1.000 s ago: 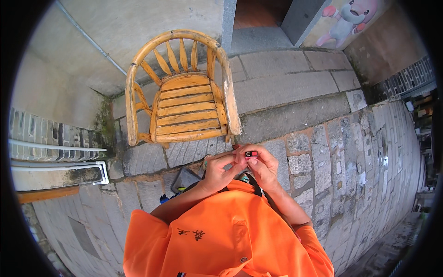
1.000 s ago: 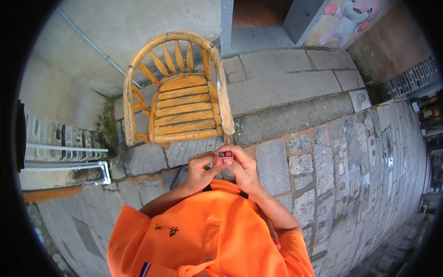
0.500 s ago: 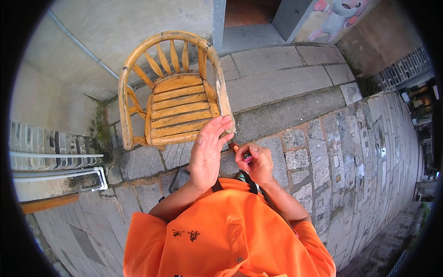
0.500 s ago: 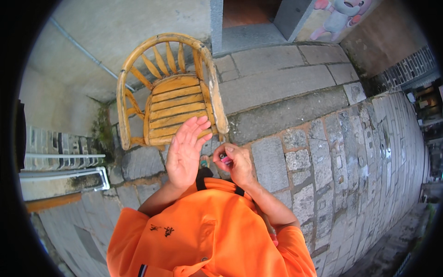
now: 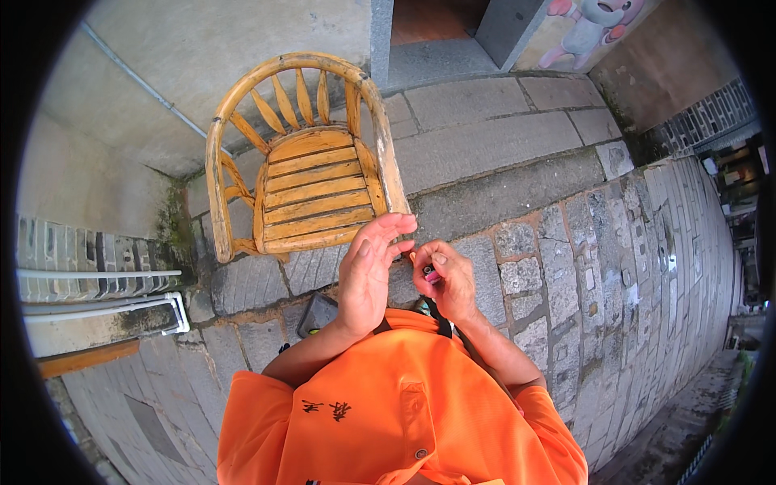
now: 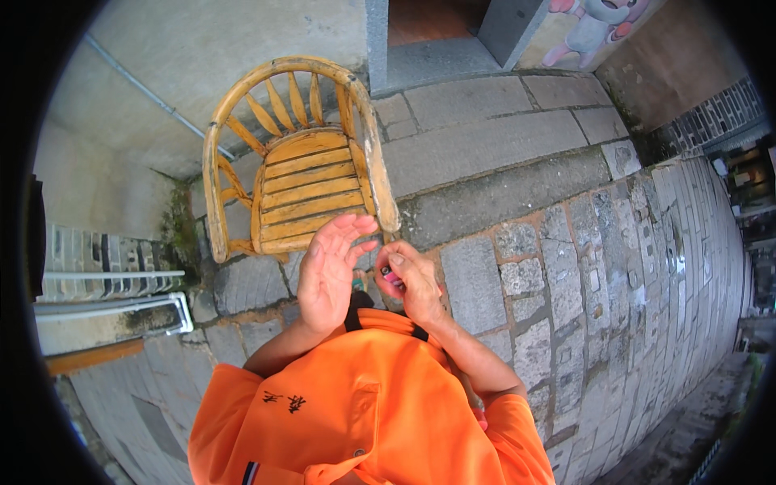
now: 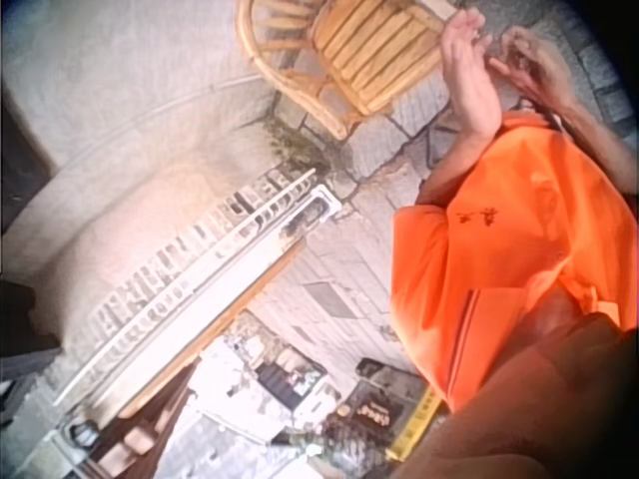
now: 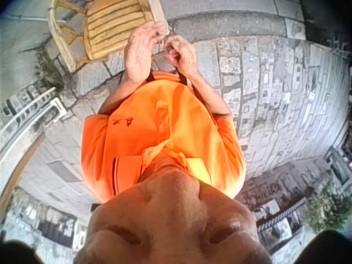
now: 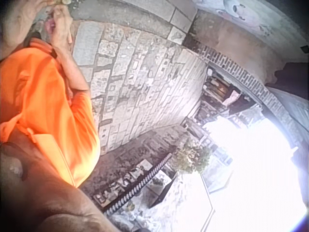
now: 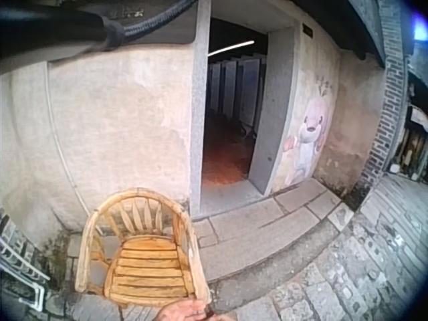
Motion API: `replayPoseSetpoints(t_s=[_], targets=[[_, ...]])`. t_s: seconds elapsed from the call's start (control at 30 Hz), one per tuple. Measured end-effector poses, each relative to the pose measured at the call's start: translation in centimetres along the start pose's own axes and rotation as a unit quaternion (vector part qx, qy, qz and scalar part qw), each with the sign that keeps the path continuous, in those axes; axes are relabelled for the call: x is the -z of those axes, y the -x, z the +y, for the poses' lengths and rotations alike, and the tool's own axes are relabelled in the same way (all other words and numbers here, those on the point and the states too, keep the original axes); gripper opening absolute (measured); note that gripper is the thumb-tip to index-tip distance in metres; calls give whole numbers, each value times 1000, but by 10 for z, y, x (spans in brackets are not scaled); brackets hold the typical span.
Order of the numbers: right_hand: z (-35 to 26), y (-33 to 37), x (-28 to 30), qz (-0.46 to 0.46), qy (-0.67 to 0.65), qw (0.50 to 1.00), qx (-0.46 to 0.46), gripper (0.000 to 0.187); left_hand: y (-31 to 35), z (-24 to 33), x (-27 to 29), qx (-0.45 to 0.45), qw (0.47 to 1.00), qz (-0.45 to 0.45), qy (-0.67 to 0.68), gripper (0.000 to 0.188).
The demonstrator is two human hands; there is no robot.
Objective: The person sweeps debris from a stone-paved street using a broom and dustpan. They collect leaves and small trash, emptying the dustpan into a bin at 00:23. The person also picks up a small pink wrapper from a chair at 01:02 and continues sweeping along the path.
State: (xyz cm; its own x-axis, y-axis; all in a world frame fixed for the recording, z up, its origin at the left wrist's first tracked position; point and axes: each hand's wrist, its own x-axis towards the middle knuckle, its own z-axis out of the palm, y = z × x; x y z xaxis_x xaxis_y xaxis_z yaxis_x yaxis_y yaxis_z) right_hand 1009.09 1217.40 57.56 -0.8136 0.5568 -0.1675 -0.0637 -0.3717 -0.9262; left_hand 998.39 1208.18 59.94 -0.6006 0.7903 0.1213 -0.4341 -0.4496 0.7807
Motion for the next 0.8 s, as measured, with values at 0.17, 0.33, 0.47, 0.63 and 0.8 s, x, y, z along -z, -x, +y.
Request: replayPoseSetpoints(t_s=[0.17,0.33,0.47,0.63,0.8], targets=[[2,-2,-4,-28,-51,998,19,43,2,-1,6,4,1000,11,-4,47],[6,-1,-1,-12,-44,999,-7,36,3,-2,9,7,1000,17,0,47],[-1,-1,-4,22,-70,997,-30,24,3,-1,9,9,1000,19,-3,46],[-3,-1,-5,40,-84,995,-30,18,2,-1,9,8,1000,19,-6,46],[-2,-2,-3,11,-98,995,-31,19,3,-3,10,4,1000,25,-1,45]])
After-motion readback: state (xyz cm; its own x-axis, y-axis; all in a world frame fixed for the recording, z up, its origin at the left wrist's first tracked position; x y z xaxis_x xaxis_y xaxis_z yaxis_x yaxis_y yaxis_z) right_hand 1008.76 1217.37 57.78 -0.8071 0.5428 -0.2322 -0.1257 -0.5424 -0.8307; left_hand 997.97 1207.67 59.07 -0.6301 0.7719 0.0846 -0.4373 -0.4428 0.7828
